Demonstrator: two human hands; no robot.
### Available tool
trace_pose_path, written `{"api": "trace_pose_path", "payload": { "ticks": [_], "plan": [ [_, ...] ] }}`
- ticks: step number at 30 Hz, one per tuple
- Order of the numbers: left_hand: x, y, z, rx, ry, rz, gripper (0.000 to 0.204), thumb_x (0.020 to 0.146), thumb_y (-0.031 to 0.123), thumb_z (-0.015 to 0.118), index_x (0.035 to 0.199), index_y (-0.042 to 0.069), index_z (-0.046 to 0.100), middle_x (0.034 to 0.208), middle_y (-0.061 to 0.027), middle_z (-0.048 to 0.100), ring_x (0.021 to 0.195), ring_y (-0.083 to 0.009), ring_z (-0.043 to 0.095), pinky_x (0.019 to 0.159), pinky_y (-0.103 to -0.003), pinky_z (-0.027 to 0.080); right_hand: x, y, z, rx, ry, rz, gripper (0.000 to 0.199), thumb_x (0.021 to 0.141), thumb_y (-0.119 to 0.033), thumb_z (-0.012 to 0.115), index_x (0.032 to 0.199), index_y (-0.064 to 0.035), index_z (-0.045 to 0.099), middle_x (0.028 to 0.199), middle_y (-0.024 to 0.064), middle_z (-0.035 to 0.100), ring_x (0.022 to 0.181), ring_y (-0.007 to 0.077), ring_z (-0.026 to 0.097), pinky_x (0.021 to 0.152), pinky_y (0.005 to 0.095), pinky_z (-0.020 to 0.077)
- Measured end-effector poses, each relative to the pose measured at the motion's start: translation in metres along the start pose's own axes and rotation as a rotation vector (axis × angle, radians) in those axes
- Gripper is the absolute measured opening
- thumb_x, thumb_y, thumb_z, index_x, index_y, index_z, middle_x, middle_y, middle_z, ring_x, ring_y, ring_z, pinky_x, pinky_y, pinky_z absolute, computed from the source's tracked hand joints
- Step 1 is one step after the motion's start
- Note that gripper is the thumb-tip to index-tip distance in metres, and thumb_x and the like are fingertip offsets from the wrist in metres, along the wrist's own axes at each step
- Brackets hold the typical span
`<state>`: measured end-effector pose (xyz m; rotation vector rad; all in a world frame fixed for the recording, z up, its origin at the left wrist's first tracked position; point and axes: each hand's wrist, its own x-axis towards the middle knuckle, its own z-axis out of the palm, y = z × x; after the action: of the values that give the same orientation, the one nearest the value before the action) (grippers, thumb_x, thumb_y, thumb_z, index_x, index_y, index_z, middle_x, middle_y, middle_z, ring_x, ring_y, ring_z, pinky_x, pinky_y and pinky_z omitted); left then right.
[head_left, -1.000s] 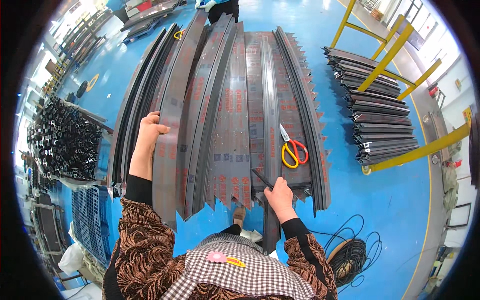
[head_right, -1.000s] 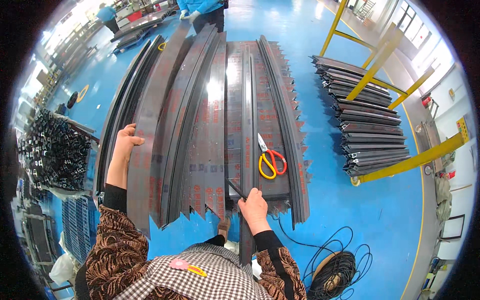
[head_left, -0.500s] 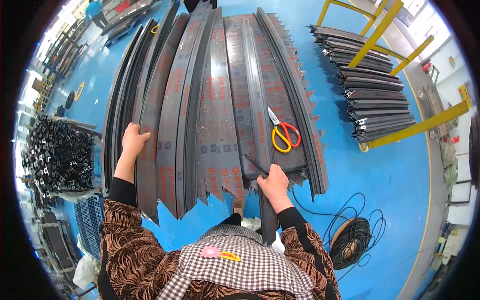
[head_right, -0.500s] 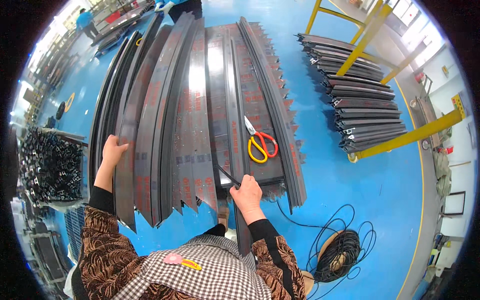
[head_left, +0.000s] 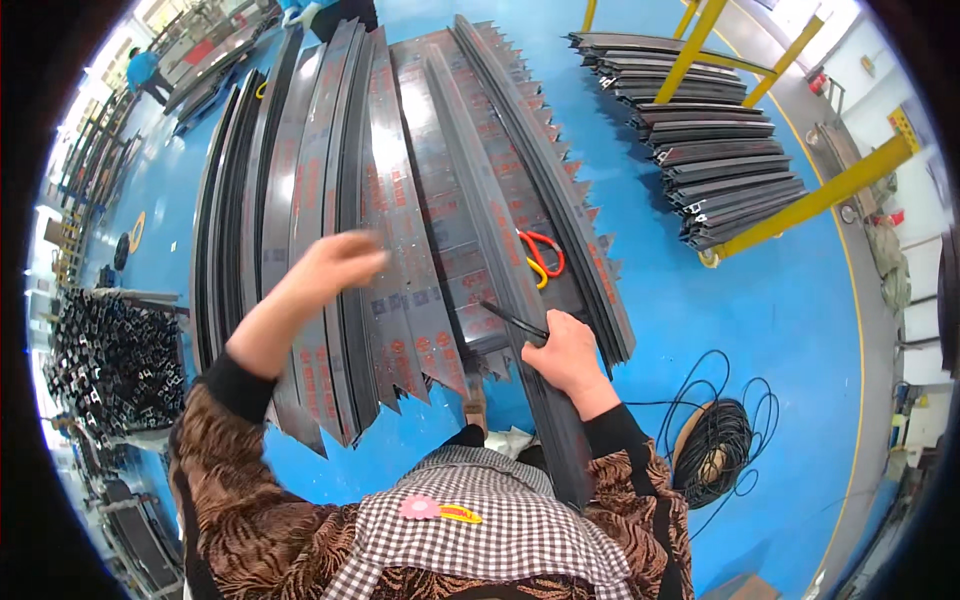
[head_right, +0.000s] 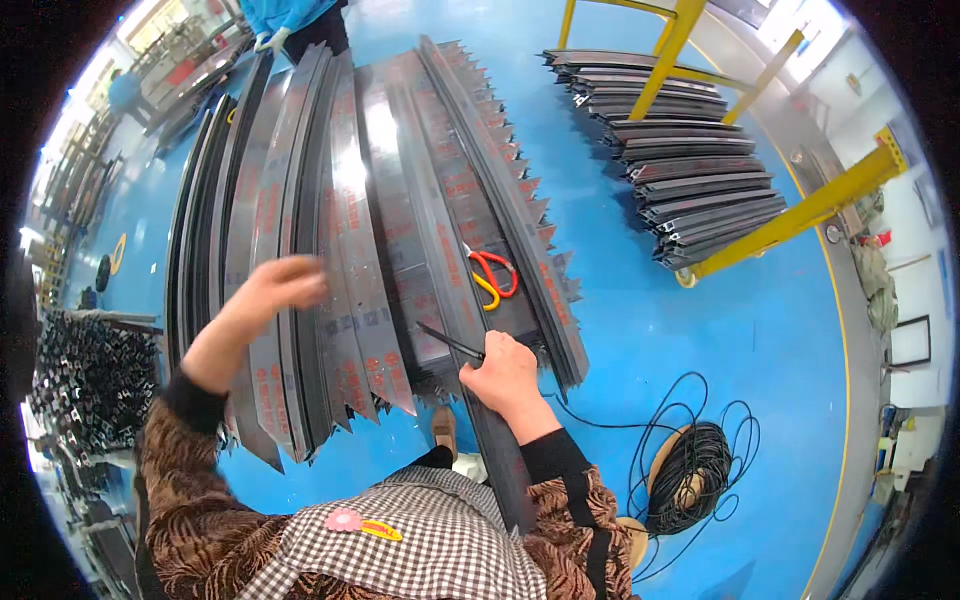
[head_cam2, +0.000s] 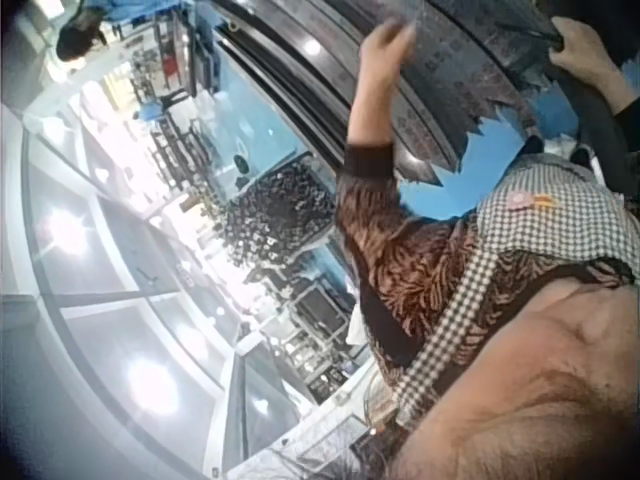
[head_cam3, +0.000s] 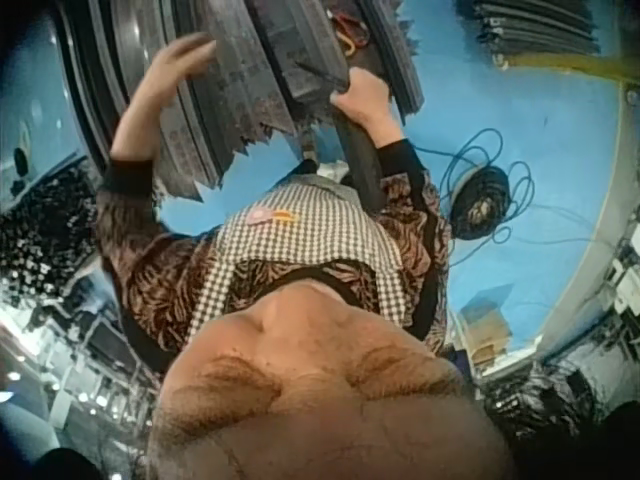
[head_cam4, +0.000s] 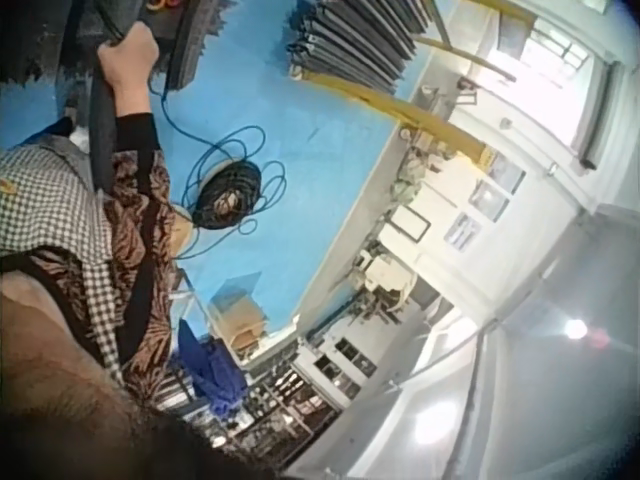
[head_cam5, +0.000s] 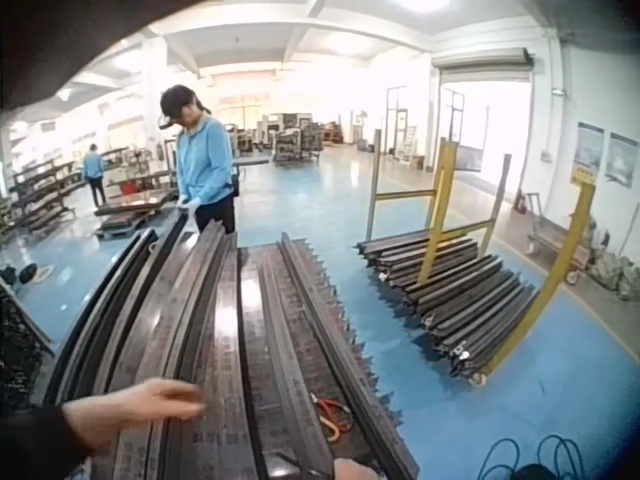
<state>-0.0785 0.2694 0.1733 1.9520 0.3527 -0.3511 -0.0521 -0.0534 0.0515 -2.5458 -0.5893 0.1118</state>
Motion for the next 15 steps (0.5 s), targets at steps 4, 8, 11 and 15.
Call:
{"api": "trace_pose_path", "payload": {
  "ticks": [4,8,11,15],
  "plan": [
    [0.075,0.039,0.061,-0.136,0.04,0.014,0.054,0.084,0.034,0.063,0.118,-0.007,0.052,0.11,-0.0201,0.058,0.1,-0.0255,0.058,0.083,-0.035,0.048,-0.036,-0.006,-0.027,0.049,-0.072,-0.025,0.027,0.063,-0.022,0.064,0.076,-0.0026,0.05,0.071,0.0148,0.056,0.061,0.0345,0.054,0.055,0.0413,0.044],
    [0.088,0.084,0.088,-0.275,0.092,0.167,0.047,0.082,0.031,0.063,0.112,-0.004,0.055,0.104,-0.0175,0.059,0.094,-0.0239,0.058,0.08,-0.034,0.048,-0.089,-0.013,-0.055,-0.027,-0.117,-0.034,0.03,0.063,-0.023,0.065,0.078,-0.0033,0.049,0.074,0.0146,0.055,0.061,0.0341,0.054,0.054,0.0406,0.044],
    [0.08,0.107,0.108,-0.368,0.115,0.27,0.041,0.081,0.028,0.064,0.107,-0.002,0.057,0.099,-0.0156,0.06,0.09,-0.0226,0.058,0.078,-0.033,0.048,-0.128,-0.013,-0.065,-0.036,-0.116,-0.009,0.031,0.063,-0.022,0.066,0.08,-0.0034,0.049,0.075,0.0139,0.054,0.062,0.0327,0.054,0.055,0.04,0.0441],
    [0.05,0.129,0.125,-0.471,0.173,0.392,0.034,0.079,0.025,0.064,0.101,0.0,0.059,0.094,-0.013,0.06,0.084,-0.0209,0.058,0.074,-0.031,0.048,-0.164,-0.005,-0.067,-0.018,-0.067,-0.009,0.033,0.063,-0.021,0.066,0.085,-0.0036,0.049,0.076,0.0126,0.053,0.064,0.0307,0.054,0.056,0.0388,0.0442]
  ]
}}
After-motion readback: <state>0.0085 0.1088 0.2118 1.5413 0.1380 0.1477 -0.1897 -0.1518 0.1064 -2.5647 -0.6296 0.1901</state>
